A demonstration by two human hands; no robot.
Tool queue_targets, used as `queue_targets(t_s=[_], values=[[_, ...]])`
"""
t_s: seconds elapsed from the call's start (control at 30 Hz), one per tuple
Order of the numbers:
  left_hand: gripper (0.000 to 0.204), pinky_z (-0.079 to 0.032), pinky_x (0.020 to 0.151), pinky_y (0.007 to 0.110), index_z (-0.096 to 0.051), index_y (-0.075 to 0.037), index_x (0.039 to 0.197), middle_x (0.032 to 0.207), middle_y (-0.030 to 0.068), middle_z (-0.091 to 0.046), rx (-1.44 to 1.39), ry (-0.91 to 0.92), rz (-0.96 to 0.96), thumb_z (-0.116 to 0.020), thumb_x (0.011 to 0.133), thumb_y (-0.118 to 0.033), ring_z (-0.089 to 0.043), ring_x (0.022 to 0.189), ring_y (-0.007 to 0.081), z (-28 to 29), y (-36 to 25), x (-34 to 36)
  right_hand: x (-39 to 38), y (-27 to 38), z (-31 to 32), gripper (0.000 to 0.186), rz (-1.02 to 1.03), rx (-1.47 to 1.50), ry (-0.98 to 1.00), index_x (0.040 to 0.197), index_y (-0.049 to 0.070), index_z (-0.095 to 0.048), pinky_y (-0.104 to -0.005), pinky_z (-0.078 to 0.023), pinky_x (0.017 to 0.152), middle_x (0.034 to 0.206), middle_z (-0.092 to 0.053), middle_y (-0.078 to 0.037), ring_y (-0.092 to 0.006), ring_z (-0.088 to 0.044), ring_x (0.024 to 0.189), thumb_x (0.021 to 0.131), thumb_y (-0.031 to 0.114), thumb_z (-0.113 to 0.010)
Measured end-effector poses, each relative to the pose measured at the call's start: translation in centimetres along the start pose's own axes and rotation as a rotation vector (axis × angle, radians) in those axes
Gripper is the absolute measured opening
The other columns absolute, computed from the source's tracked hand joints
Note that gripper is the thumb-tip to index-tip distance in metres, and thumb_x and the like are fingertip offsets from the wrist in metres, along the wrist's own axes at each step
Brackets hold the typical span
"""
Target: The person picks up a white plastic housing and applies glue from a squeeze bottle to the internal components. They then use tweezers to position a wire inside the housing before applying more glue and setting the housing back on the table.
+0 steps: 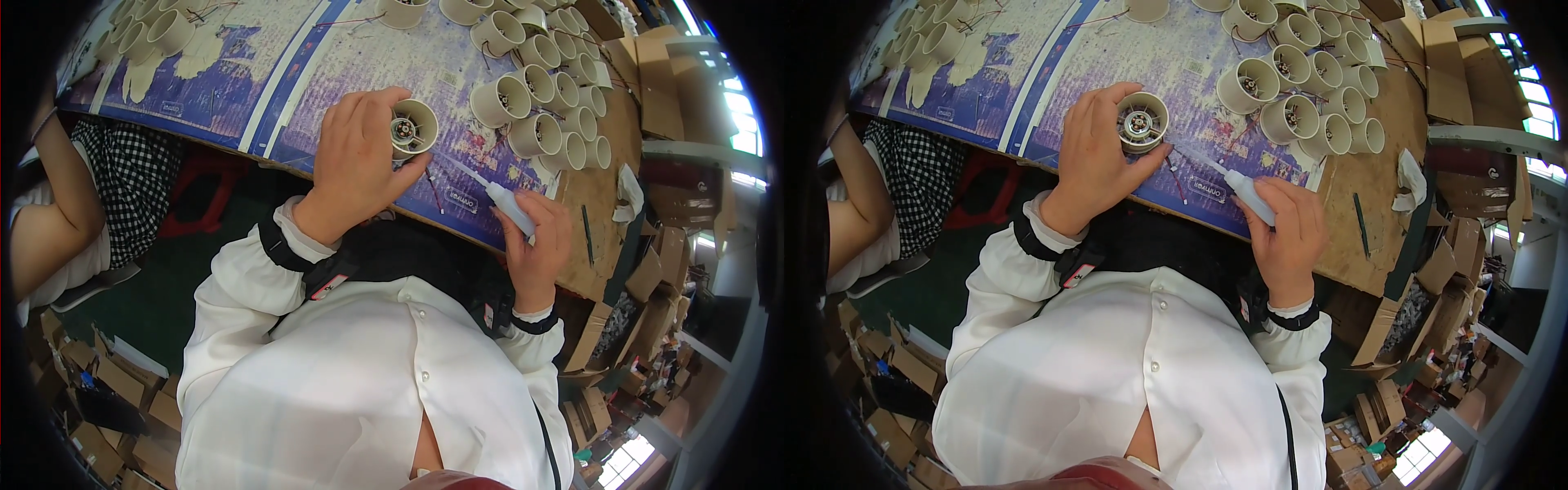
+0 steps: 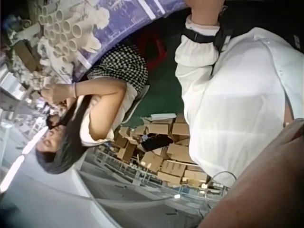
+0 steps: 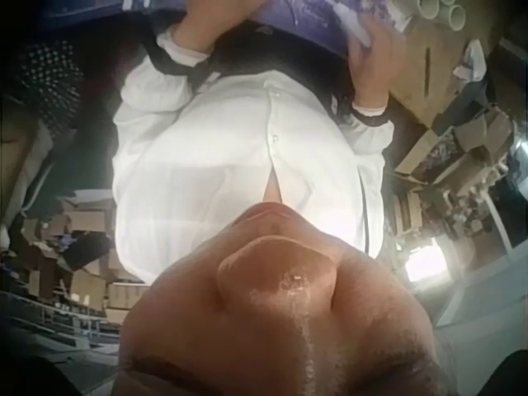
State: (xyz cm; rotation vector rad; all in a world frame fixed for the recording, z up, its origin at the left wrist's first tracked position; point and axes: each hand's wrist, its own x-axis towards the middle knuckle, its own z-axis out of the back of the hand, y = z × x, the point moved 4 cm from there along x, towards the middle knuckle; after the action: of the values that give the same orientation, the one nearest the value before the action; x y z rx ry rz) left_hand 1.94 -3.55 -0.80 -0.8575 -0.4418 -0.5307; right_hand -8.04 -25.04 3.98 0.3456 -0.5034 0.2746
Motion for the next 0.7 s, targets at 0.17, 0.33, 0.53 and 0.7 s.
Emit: queue_targets(t_s=[0.17,0.33,0.53,0.7], values=[[0.065,-0.042,0.091,0.044,-0.050,-0.004,0.127,0.110,0.0141,-0.060,-0.028,0.014,0.008,-0.082,0.072,-0.021,-0.056,0.104,0.0345,0.3,-0.2,0.2,-2.0,-2.8,-0.1,0.033,-0.251,0.202,-0.007,0.110,0.003,-0.063,-0.0288,-0.049,0.083,0.104,-0.066,-0.007,-0.0195,-0.062,0.092,0.082,0.002,-0.079],[0.061,-0.043,0.091,0.043,-0.051,-0.003,0.129,0.112,0.0149,-0.060,-0.069,0.045,0.041,-0.079,0.078,-0.024,-0.056,0.105,0.0349,1.0,-0.2,0.2,-3.9,-4.2,-0.1,0.028,-0.690,0.750,-0.133,0.112,0.003,-0.062,-0.0250,-0.048,0.084,0.105,-0.063,-0.003,-0.0123,-0.059,0.093,0.087,0.004,-0.075],[0.060,-0.044,0.090,0.046,-0.053,-0.001,0.127,0.112,0.0187,-0.062,-0.022,0.064,0.056,-0.078,0.080,-0.028,-0.057,0.104,0.0375,2.6,2.0,0.7,-2.9,-3.9,0.2,0.031,-0.651,0.848,-0.155,0.114,0.003,-0.060,-0.0234,-0.048,0.081,0.105,-0.063,-0.002,-0.0097,-0.059,0.092,0.088,0.006,-0.076],[0.058,-0.043,0.093,0.047,-0.054,-0.002,0.127,0.114,0.0203,-0.062,0.303,-0.084,0.083,-0.077,0.082,-0.031,-0.057,0.106,0.0392,8.1,8.9,2.4,-3.0,-4.5,-0.4,0.031,-0.630,0.890,-0.171,0.114,0.003,-0.060,-0.0226,-0.048,0.080,0.103,-0.063,-0.001,-0.0092,-0.058,0.091,0.087,0.006,-0.077]])
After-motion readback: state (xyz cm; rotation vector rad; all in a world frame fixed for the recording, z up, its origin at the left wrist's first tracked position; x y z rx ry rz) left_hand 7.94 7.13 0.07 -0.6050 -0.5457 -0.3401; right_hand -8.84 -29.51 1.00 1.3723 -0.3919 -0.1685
